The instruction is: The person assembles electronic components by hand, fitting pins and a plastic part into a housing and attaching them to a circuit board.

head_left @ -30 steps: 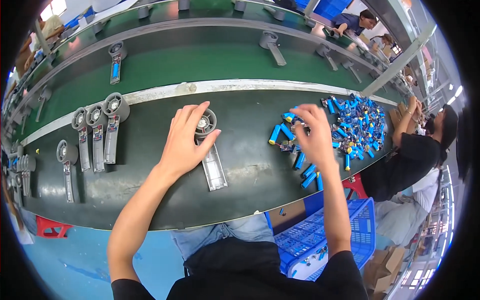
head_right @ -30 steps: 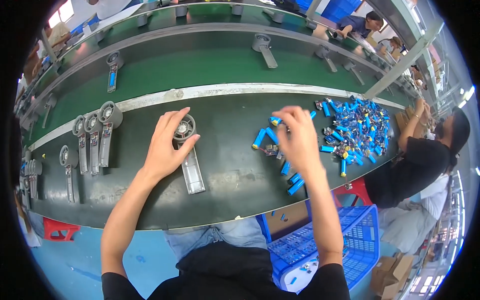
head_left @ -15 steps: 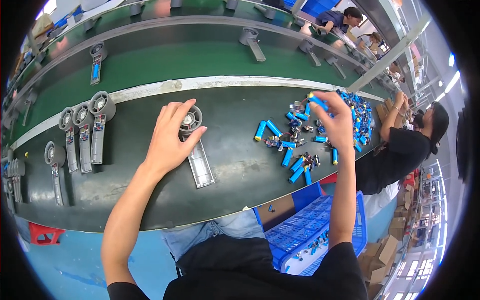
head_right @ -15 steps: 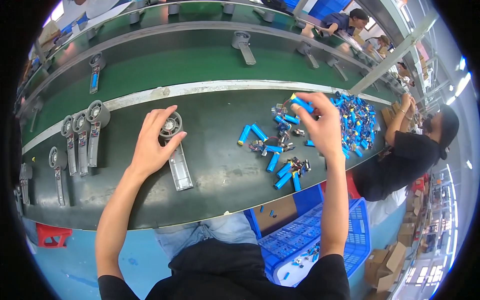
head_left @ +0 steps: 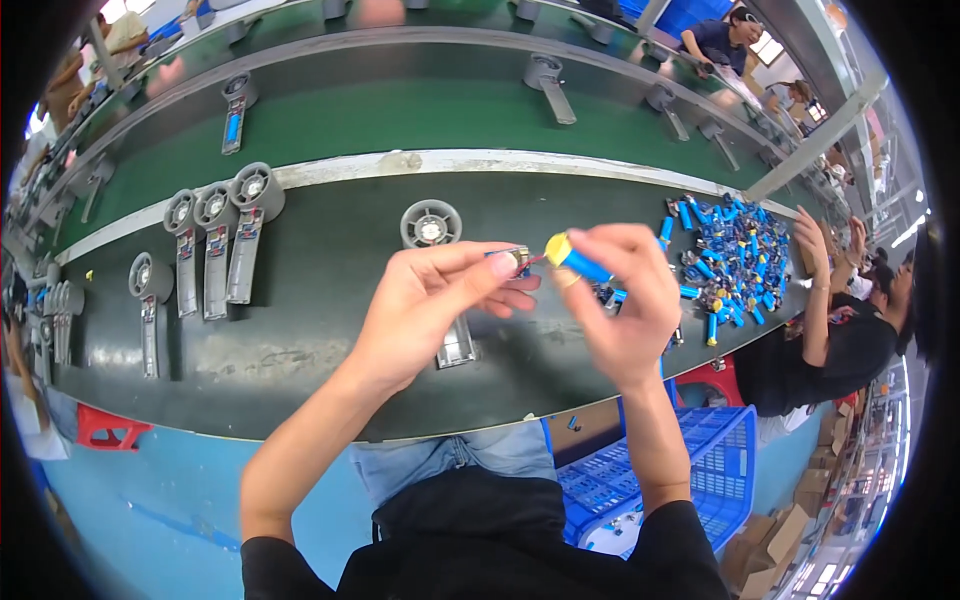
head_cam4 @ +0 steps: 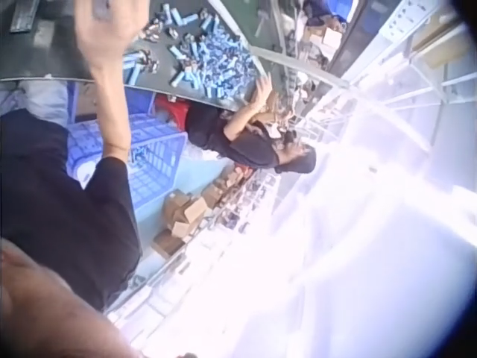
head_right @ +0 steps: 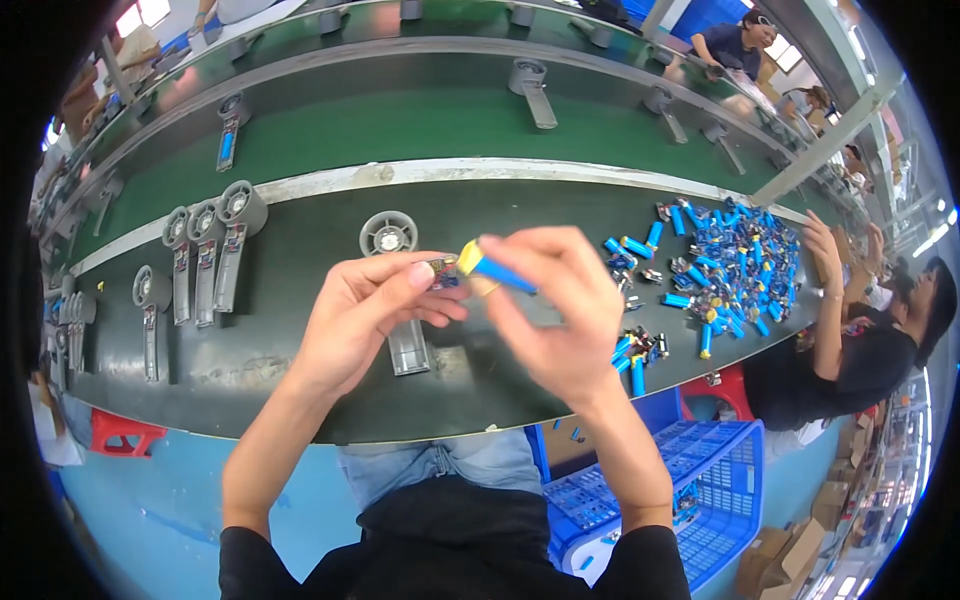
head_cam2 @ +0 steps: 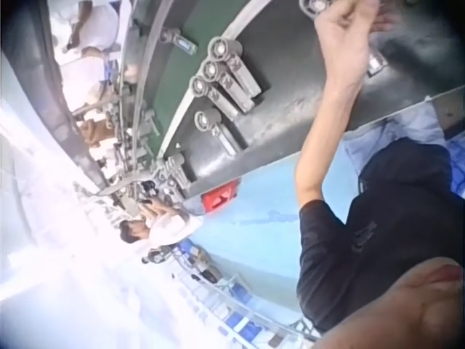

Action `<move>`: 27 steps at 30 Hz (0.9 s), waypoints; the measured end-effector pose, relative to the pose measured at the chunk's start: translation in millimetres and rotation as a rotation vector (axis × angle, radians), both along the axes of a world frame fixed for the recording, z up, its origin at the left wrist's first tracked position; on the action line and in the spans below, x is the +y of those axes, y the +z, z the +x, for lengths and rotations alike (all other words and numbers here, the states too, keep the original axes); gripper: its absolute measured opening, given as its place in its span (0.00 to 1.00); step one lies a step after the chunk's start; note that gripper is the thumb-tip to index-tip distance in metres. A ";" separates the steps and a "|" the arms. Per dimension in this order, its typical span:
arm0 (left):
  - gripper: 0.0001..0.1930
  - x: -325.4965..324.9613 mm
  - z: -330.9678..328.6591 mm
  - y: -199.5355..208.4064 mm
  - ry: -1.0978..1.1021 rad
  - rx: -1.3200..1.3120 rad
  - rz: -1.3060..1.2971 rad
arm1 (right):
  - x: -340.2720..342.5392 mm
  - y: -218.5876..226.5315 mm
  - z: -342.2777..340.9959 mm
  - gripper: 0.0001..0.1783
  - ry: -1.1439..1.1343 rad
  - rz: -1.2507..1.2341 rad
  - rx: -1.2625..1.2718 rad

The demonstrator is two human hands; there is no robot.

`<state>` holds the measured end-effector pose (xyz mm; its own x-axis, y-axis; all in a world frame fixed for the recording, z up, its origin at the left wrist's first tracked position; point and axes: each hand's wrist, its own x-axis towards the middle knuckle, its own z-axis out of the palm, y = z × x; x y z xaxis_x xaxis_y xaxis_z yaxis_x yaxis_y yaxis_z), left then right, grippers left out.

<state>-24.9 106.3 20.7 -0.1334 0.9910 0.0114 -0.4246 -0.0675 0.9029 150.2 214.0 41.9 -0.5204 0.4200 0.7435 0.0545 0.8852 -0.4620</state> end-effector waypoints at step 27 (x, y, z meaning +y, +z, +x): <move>0.06 -32.3 -31.8 -33.3 0.435 1.133 0.011 | -2.4 -66.1 -64.4 0.08 0.334 -0.436 -0.271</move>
<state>-56.6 74.0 -12.6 -0.3638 0.8650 0.3456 0.6652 -0.0184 0.7464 85.8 211.6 -24.2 -0.8231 0.4372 0.3625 -0.0272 0.6071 -0.7941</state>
